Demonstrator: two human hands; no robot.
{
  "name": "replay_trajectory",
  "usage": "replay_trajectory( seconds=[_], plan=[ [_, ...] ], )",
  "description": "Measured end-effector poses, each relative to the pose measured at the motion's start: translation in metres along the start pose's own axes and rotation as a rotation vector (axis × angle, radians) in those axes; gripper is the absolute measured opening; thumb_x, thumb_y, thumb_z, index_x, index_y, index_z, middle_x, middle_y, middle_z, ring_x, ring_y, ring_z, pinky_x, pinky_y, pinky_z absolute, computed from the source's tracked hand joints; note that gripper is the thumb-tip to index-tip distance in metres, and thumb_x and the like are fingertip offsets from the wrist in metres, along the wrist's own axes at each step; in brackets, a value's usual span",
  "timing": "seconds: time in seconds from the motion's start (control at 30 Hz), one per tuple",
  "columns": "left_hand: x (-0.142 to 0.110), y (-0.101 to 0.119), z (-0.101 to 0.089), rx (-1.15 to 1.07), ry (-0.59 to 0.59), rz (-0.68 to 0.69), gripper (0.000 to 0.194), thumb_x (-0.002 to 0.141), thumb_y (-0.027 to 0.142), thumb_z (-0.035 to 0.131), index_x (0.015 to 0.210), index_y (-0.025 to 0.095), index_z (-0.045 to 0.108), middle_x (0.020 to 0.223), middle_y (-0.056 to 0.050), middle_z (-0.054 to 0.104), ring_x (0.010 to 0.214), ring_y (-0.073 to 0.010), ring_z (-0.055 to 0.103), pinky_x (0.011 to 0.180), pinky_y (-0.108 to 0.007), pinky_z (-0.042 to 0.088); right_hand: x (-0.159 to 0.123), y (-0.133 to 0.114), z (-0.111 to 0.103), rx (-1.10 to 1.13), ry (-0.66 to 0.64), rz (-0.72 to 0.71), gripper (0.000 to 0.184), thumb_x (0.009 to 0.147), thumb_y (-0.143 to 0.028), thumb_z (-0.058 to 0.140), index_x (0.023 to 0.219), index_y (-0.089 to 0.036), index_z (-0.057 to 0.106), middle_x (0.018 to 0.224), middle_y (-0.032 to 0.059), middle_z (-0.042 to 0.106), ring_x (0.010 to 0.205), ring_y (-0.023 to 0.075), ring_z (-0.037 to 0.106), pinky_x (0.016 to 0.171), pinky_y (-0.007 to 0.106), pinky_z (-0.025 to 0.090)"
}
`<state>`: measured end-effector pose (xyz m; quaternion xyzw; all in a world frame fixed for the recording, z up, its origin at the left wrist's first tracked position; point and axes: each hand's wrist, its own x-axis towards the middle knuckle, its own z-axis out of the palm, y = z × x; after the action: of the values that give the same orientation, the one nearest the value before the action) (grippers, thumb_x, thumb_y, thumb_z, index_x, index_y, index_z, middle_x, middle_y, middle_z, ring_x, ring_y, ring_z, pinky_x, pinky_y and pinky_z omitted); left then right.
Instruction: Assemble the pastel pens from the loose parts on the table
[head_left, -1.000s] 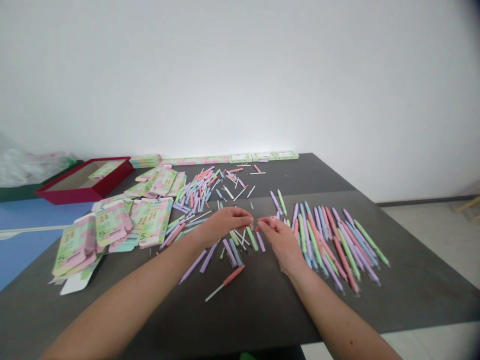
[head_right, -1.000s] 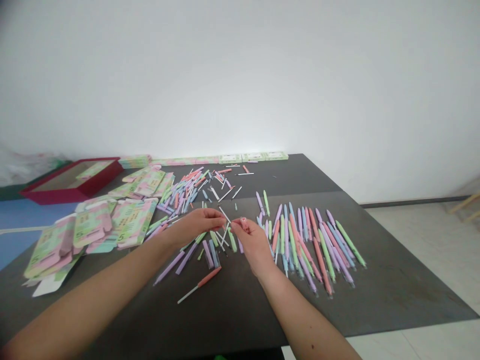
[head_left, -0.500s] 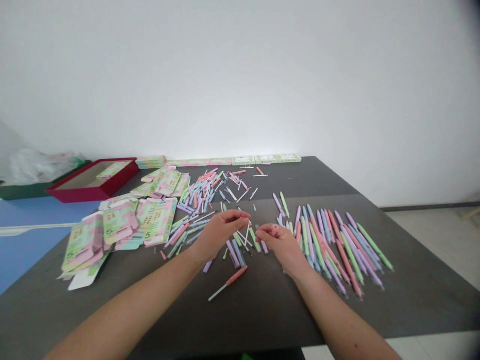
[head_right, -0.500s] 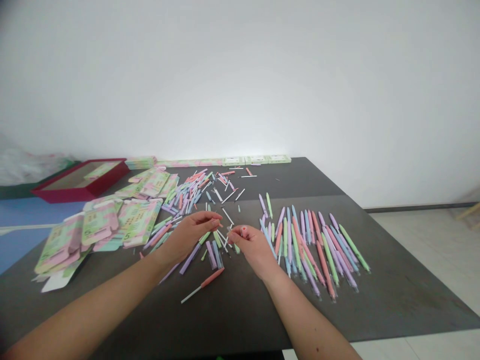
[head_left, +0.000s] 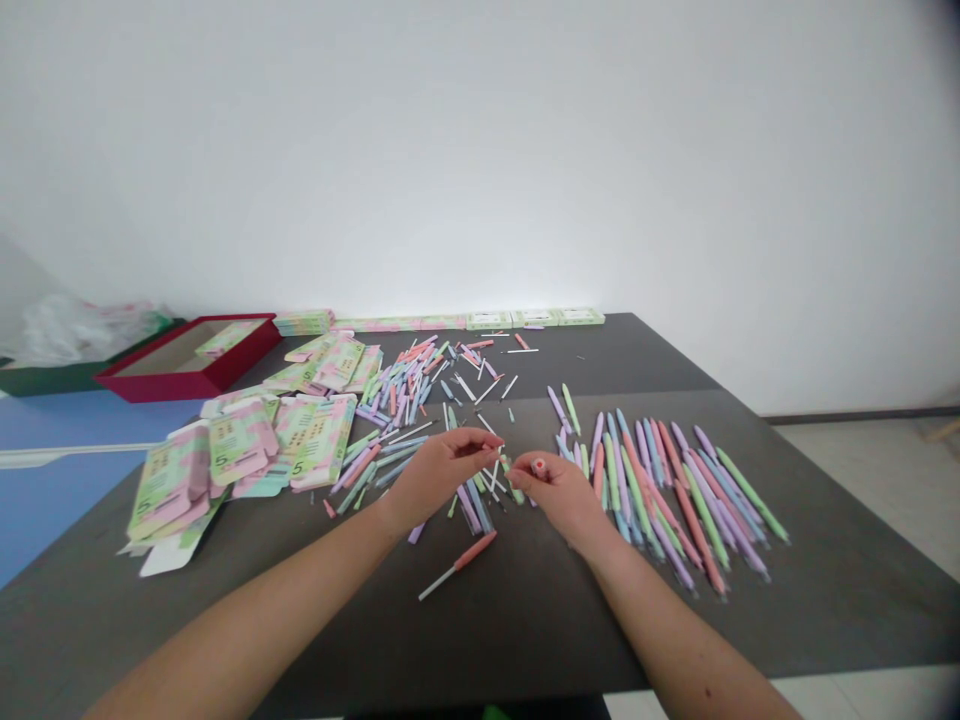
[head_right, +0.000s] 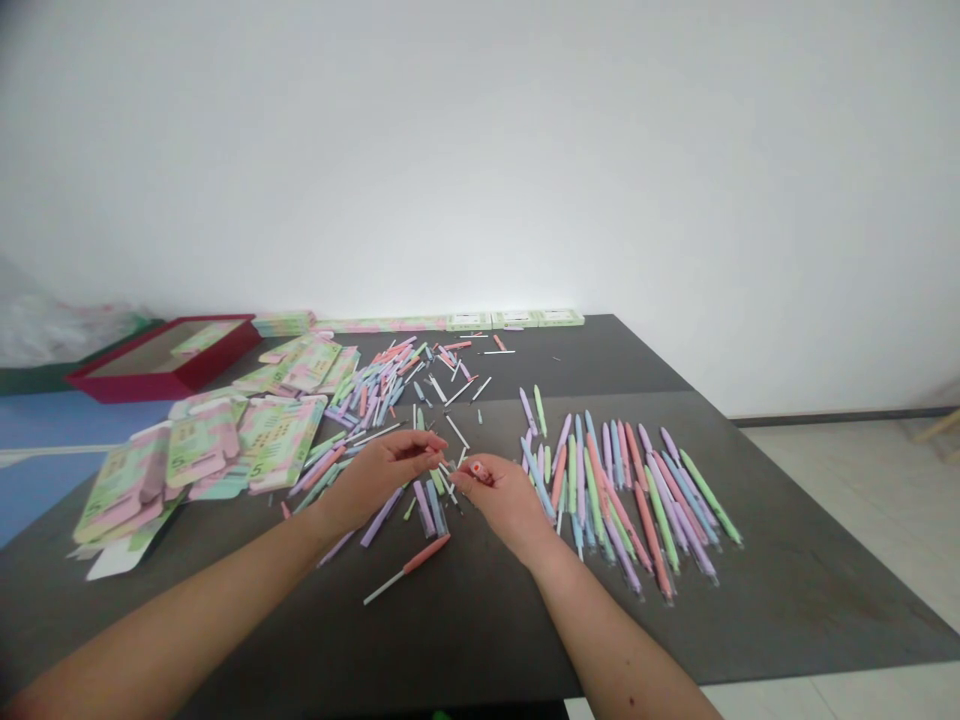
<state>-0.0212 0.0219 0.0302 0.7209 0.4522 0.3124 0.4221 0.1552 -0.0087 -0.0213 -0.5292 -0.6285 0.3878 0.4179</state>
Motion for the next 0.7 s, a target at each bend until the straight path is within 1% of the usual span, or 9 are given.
replay_trajectory(
  seconds=[0.13,0.27,0.4,0.5,0.6,0.7],
  plan=[
    [0.001,0.000,-0.001,0.040,0.004,0.020,0.029,0.077,0.039,0.056,0.094,0.018,0.066,0.088,-0.002,0.069,0.080,-0.0157,0.061,0.074,-0.025,0.046,0.001,0.000,0.000,-0.087,0.001,-0.017,0.022,0.076,-0.037,0.054,0.066,-0.018,0.057,0.055,-0.0052,0.040,0.053,0.0102,0.035,0.049,0.021,0.027],
    [0.001,0.001,-0.001,0.099,-0.024,0.044,0.028,0.079,0.037,0.053,0.095,0.018,0.066,0.090,-0.002,0.069,0.083,-0.0159,0.062,0.076,-0.025,0.046,0.001,0.002,0.001,-0.151,0.015,-0.025,0.023,0.076,-0.038,0.054,0.066,-0.018,0.059,0.054,-0.0049,0.043,0.053,0.0105,0.039,0.049,0.021,0.028],
    [0.002,0.001,-0.004,0.234,-0.046,0.088,0.024,0.079,0.032,0.054,0.093,0.019,0.068,0.089,-0.002,0.069,0.081,-0.0158,0.061,0.073,-0.024,0.045,0.001,0.001,0.001,-0.247,0.055,-0.058,0.023,0.076,-0.038,0.055,0.067,-0.018,0.061,0.057,-0.0035,0.049,0.055,0.0117,0.044,0.052,0.022,0.029],
    [0.003,-0.001,-0.004,0.310,-0.079,0.108,0.023,0.079,0.031,0.053,0.094,0.021,0.068,0.092,-0.003,0.069,0.083,-0.0164,0.061,0.074,-0.025,0.045,0.000,-0.001,0.002,-0.297,0.065,-0.083,0.023,0.077,-0.037,0.055,0.065,-0.018,0.060,0.056,-0.0033,0.049,0.055,0.0119,0.045,0.052,0.023,0.028],
    [0.002,-0.005,-0.001,0.297,-0.086,0.137,0.028,0.083,0.035,0.048,0.099,0.021,0.067,0.094,-0.003,0.069,0.088,-0.0171,0.061,0.086,-0.028,0.043,0.000,-0.002,0.001,-0.229,0.048,-0.059,0.025,0.078,-0.038,0.053,0.064,-0.018,0.058,0.055,-0.0042,0.045,0.054,0.0113,0.041,0.051,0.023,0.026],
    [0.000,-0.008,0.006,0.260,-0.086,0.222,0.033,0.089,0.033,0.039,0.106,0.022,0.064,0.099,-0.003,0.068,0.094,-0.0164,0.060,0.103,-0.035,0.030,0.000,-0.003,0.001,-0.141,0.030,-0.032,0.032,0.080,-0.043,0.051,0.061,-0.018,0.053,0.053,-0.0051,0.038,0.052,0.0107,0.035,0.049,0.023,0.023]
  ],
)
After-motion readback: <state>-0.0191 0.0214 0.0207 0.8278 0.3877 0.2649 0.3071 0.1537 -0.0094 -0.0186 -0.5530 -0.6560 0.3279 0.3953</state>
